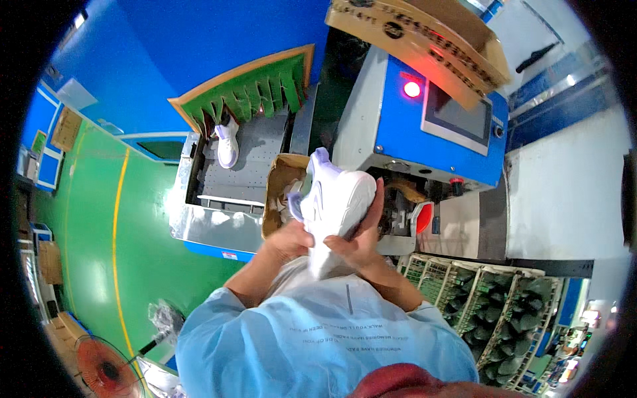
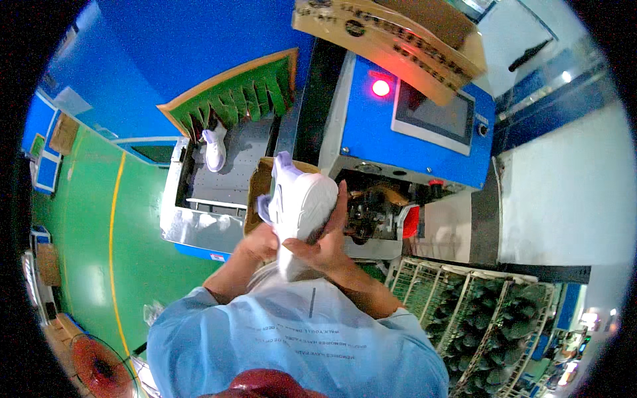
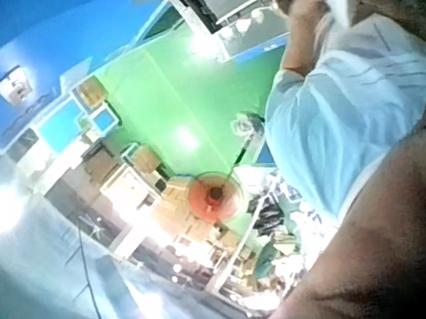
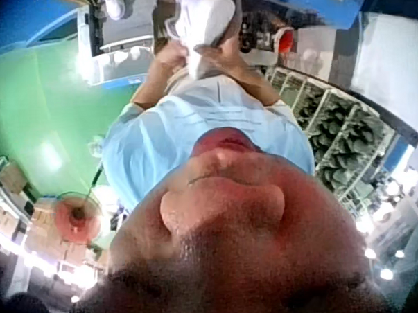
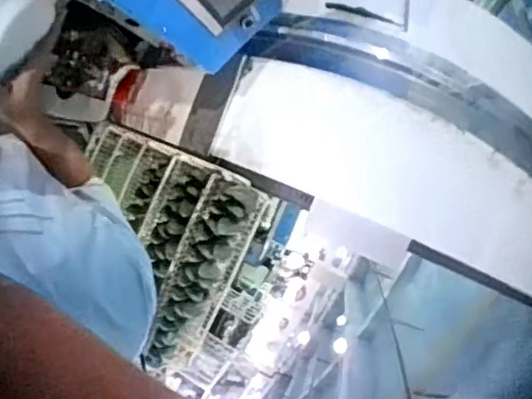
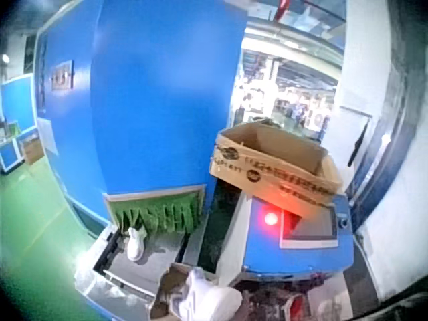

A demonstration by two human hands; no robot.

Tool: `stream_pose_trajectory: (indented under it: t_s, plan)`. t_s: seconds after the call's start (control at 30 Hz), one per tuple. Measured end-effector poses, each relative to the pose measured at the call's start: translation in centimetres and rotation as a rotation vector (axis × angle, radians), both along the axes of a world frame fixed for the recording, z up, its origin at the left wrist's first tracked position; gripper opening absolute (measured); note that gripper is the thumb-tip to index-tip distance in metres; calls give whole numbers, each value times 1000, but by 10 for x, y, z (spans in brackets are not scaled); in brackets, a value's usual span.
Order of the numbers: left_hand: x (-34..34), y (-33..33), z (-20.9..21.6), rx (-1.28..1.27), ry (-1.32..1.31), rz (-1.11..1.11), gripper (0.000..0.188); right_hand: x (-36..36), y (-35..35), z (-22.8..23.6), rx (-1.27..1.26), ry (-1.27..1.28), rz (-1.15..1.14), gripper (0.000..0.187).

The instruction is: The person takes a white shoe and a green shoe-last from a rack and inserts the last into the shoe using a machine. They then place the lasted shoe onto a conveyor belt.

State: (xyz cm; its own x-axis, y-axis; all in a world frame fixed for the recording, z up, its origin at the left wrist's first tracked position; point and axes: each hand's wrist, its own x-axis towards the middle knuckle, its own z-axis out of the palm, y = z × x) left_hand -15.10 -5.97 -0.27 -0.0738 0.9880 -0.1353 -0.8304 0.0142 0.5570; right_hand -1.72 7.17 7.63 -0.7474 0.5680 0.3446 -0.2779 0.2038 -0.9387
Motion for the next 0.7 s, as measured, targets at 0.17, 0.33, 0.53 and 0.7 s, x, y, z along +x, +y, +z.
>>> stream_pose_trajectory:
  t_s: [0.17,0.33,0.53,0.7]
  plan:
    - [80,43,62,-23,101,288,90,67,16,50,318,-161,-118,142]
    - [131,82,42,-343,1308,592,49,127,46,44,468,-145,-352,124]
    - [169,91,38,-151,1895,337,20,202,79,28,136,-389,-195,113]
    - [181,96,18,-253,1508,184,20,242,103,-82,-1034,212,51,76]
